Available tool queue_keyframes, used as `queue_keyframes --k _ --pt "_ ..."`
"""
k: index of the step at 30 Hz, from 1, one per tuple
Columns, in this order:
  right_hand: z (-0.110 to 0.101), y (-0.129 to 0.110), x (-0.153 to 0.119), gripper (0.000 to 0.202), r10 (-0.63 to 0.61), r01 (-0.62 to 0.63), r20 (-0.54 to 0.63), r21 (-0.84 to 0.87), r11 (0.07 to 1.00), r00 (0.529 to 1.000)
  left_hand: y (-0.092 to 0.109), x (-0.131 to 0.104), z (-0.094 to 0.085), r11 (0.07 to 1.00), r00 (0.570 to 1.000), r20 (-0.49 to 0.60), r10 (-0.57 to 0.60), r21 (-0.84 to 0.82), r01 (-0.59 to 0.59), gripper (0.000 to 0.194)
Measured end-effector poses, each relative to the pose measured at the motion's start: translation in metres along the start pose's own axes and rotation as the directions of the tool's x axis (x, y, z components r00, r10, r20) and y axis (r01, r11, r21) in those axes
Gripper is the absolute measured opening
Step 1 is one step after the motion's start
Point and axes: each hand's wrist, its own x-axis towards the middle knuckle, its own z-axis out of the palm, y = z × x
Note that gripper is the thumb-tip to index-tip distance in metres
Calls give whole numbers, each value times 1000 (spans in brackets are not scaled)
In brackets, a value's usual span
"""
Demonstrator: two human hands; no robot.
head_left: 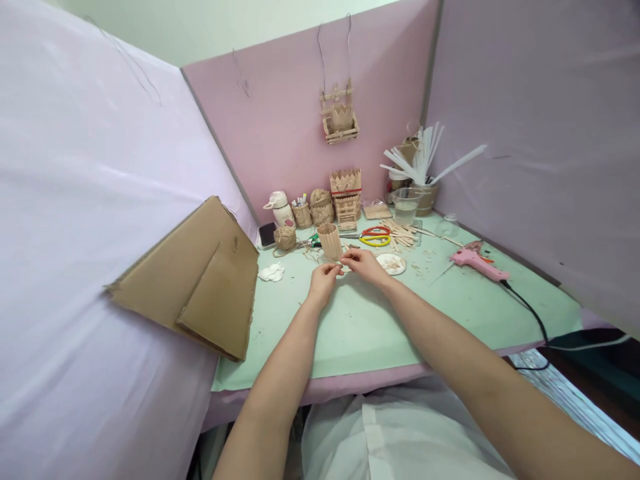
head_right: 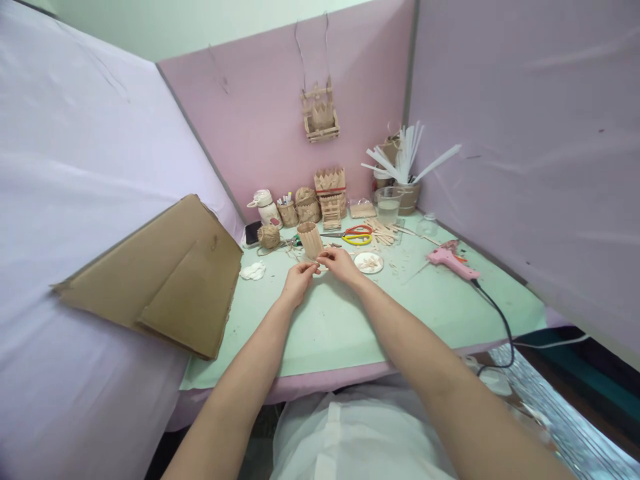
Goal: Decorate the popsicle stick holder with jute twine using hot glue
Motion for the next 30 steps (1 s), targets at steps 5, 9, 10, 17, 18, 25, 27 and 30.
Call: queue_keyframes --k 5,9,10,17,18,25,27,30 --pt "-1 -3 -2 23 56 -58 40 58 997 998 -1 0 0 999 999 -34 19 46 -18 26" --pt "-6 -1 1 43 161 -190 120 289 938 980 3 -2 -1 998 998 40 54 18 -54 22" --pt "-7 -1 2 49 193 -229 134 355 907 972 3 -1 -1 997 995 58 78 14 -79 20" --pt "-7 -3 -1 33 130 -141 130 83 986 983 -1 2 0 946 973 133 189 242 -216 15" --pt "-6 -3 -2 29 95 -101 135 36 994 986 -2 2 0 937 974 132 185 276 -215 15" --pt "-6 8 3 22 84 -92 -158 -43 995 984 4 -2 3 954 971 180 157 225 -196 13" --pt "-8 12 5 23 91 -100 -241 -27 995 966 5 -4 4 958 969 189 159 209 -198 12" --pt "-11 15 7 24 87 -104 -342 -32 994 936 7 -6 5 966 968 204 149 180 -187 12"
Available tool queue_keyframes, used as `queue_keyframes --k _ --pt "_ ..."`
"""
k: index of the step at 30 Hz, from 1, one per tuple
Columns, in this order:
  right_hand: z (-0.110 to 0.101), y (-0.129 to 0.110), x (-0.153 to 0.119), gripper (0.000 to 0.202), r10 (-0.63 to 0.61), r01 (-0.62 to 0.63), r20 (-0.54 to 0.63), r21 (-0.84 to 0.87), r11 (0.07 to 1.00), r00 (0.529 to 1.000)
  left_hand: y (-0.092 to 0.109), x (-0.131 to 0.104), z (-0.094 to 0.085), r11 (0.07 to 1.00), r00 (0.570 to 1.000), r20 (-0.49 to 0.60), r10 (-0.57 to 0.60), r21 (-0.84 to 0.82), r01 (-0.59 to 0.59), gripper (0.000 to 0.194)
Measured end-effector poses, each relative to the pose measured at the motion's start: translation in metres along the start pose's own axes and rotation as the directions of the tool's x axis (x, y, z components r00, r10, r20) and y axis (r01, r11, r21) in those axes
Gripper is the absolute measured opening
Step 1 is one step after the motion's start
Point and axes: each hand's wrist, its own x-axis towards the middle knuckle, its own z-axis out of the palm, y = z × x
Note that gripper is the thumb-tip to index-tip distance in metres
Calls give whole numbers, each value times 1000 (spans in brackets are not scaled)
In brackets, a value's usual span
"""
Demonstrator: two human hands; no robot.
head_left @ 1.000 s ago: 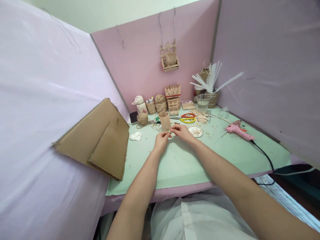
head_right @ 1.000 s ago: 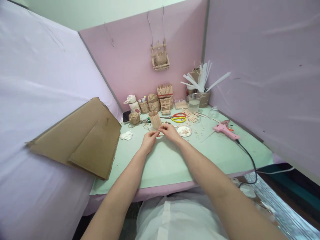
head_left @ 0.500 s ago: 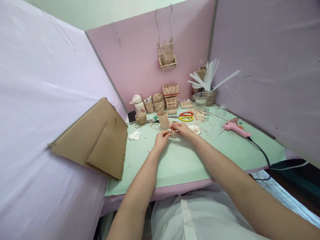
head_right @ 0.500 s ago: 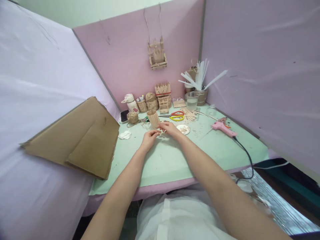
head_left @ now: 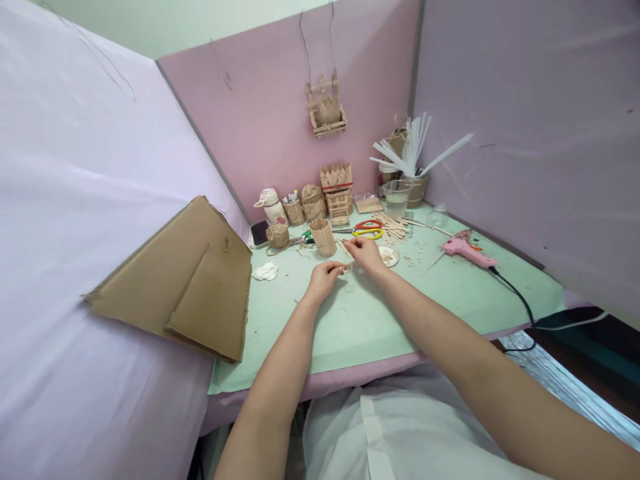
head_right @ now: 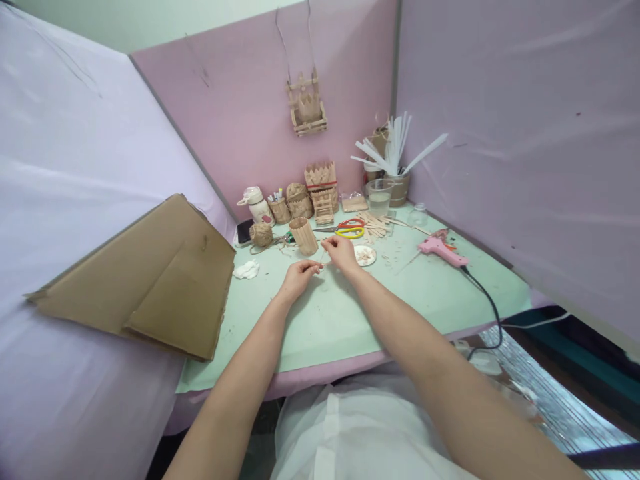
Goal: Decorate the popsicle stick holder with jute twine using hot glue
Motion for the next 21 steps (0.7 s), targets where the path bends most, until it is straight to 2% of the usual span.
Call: queue_keyframes --k 2,5,7,9,11,14,17,21 --pt "-1 1 1 24 1 -2 -56 -19 1000 998 3 -1 1 1000 1000 32 1 -11 0 11" --pt "-3 3 2 23 14 -16 -38 -74 997 999 6 -3 1 1000 999 48 6 -24 -5 11" --pt "-2 2 1 19 -13 9 -21 -137 991 1000 5 -2 0 999 1000 2 -12 -49 12 13" --pt "-1 0 -2 17 -108 103 -20 -188 977 994 2 0 -2 996 995 -87 -43 -77 36 16" --pt "1 -3 -7 23 -238 243 48 -191 951 970 -2 3 -5 994 980 -183 -74 -99 56 21" --pt "4 -8 -15 30 -372 412 255 -129 902 893 -6 6 -9 990 959 -260 -112 -116 84 24" --pt "6 -11 -19 23 -413 476 366 -100 873 834 -8 7 -9 989 956 -266 -125 -112 98 24" --pt "7 -12 -20 8 -432 497 375 -91 863 820 -10 7 -9 991 959 -258 -115 -96 93 23"
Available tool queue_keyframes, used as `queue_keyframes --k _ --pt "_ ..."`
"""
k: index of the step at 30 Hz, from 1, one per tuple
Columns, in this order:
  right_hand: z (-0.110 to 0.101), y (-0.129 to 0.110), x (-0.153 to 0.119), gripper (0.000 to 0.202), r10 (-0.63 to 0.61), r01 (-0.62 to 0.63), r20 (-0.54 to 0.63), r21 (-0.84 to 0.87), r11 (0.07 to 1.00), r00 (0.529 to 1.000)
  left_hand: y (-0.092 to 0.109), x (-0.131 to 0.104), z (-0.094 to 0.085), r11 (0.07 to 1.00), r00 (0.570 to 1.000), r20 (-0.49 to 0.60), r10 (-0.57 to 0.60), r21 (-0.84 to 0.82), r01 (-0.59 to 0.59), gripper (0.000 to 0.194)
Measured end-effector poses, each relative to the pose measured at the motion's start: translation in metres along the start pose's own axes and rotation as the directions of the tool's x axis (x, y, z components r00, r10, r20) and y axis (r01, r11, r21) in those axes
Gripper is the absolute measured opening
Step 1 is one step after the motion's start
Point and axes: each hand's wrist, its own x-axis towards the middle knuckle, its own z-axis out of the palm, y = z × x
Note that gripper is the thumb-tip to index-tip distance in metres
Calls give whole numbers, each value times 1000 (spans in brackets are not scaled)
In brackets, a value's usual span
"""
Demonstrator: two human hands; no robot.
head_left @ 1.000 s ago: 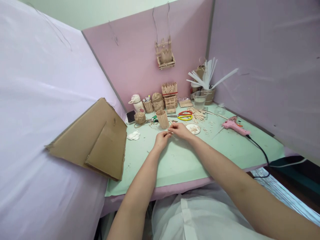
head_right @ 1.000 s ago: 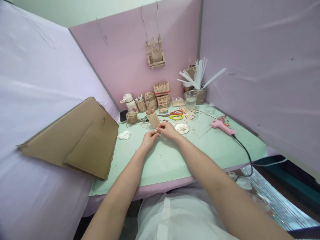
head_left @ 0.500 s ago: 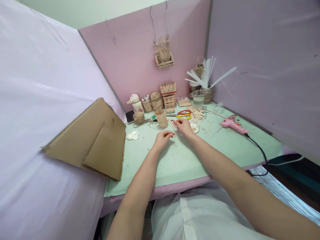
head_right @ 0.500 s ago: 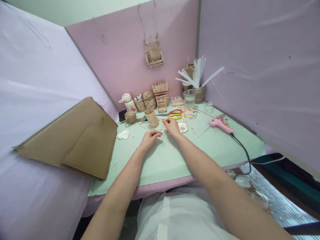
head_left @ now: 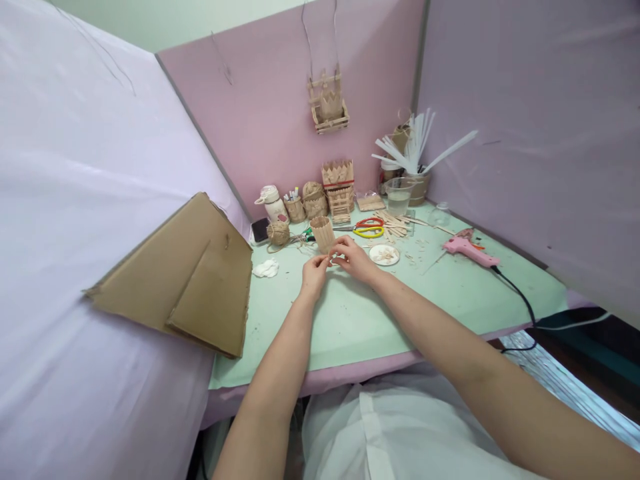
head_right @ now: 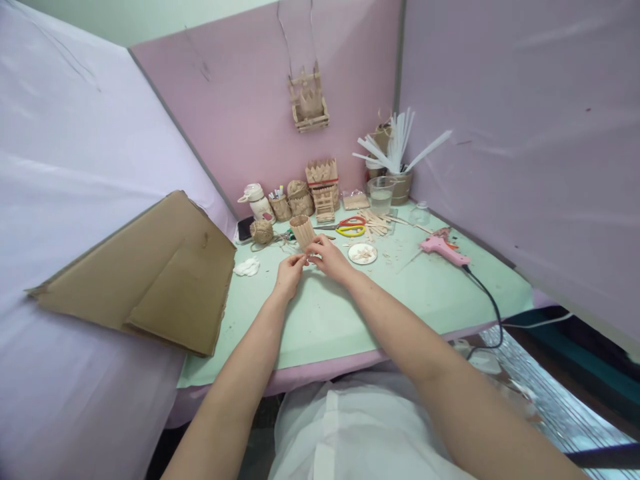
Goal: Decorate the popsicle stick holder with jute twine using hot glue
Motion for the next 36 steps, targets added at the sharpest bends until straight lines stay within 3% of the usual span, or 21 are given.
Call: queue_keyframes --k 4,8,13,19,26,36 --pt "-1 0 2 12 15 -15 -38 -13 1000 999 -4 1 0 998 999 16 41 36 -42 19" --pt "0 -1 3 13 136 -134 -87 25 991 987 -4 1 0 992 996 43 78 98 -82 17" --pt "1 1 3 14 352 -346 -114 73 935 929 -5 0 1 991 990 109 89 92 -99 18" --pt "1 8 4 21 444 -429 -56 180 885 894 0 -4 3 993 994 94 59 93 -68 18" --pt "2 4 4 21 473 -421 -49 385 821 880 11 -11 5 993 997 70 25 113 -33 23" --pt "7 0 5 21 430 -372 -100 352 859 898 -5 -2 5 988 992 -43 116 104 -111 17"
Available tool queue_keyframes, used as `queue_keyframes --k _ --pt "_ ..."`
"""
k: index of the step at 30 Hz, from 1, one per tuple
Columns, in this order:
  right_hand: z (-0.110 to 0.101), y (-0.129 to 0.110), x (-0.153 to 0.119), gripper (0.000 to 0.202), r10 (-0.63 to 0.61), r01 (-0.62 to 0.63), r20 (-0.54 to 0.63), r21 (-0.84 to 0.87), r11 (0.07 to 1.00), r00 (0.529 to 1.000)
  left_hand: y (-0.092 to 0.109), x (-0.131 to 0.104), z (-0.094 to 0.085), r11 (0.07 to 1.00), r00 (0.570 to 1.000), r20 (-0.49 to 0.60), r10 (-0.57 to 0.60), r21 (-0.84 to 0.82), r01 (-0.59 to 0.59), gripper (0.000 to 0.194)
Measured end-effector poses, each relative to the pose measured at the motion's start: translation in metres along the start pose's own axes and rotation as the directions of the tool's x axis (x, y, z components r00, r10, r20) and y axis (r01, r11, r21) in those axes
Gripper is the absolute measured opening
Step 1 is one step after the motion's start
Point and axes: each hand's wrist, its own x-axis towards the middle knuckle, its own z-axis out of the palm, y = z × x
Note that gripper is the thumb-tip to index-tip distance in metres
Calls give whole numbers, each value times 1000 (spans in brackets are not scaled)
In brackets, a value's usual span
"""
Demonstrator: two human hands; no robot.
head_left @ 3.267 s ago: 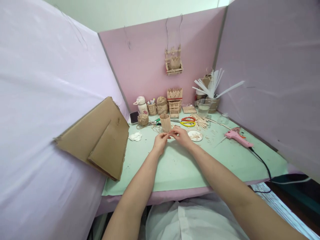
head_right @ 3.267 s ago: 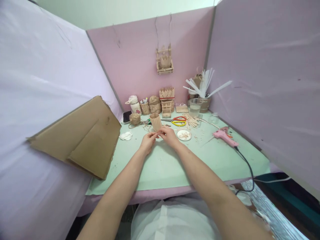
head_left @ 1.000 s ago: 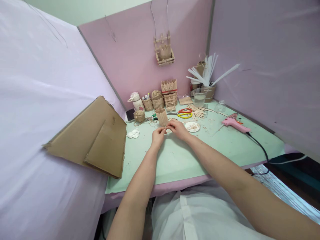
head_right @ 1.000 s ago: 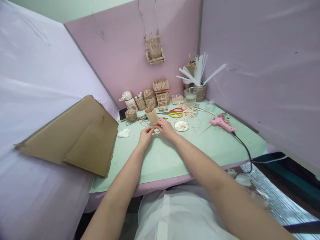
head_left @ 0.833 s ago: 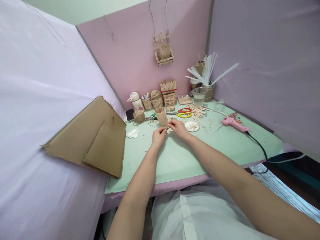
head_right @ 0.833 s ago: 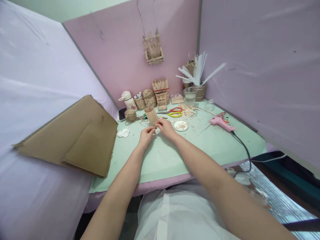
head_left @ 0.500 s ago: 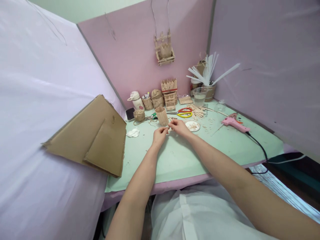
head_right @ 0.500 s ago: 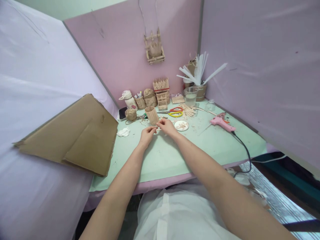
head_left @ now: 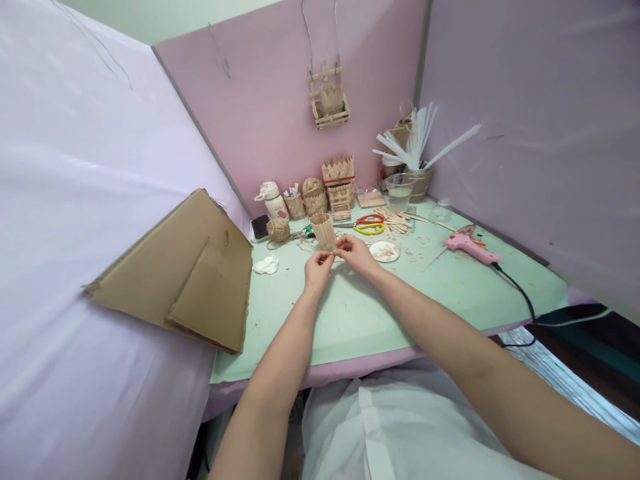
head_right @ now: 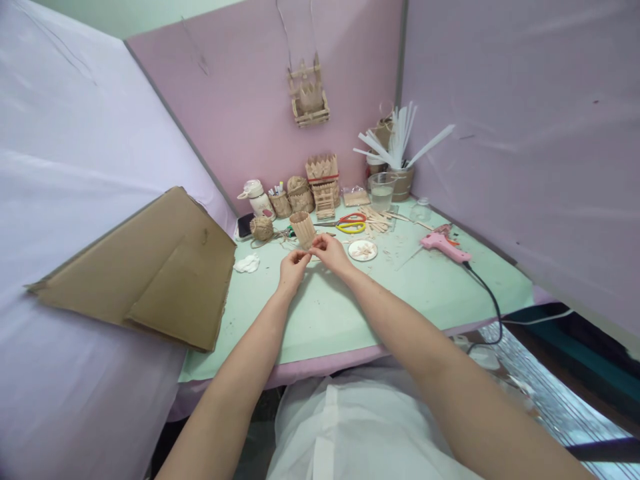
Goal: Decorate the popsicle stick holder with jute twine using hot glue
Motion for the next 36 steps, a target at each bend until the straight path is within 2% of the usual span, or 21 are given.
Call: queue_keyframes --k 12,19,22,27,32,36 --pt "0 3 -1 17 32 -34 30 75 997 999 6 -1 -1 991 996 -55 -71 -115 64 19" --pt "1 6 0 16 -16 16 -4 13 1000 1000 6 -1 2 976 999 26 -43 -211 47 21" --pt "1 5 0 6 -86 83 -24 -108 991 996 6 -1 2 965 998 12 -68 -251 69 24" --pt "1 -2 -4 7 -142 140 6 -216 966 990 4 1 0 957 995 -27 -98 -278 87 24" --pt "1 -7 -6 15 -129 128 10 -222 967 992 3 1 -1 959 994 -49 -102 -272 85 21" --pt "1 -5 -5 12 -96 92 -16 -180 979 995 5 0 0 956 992 -39 -120 -273 105 19"
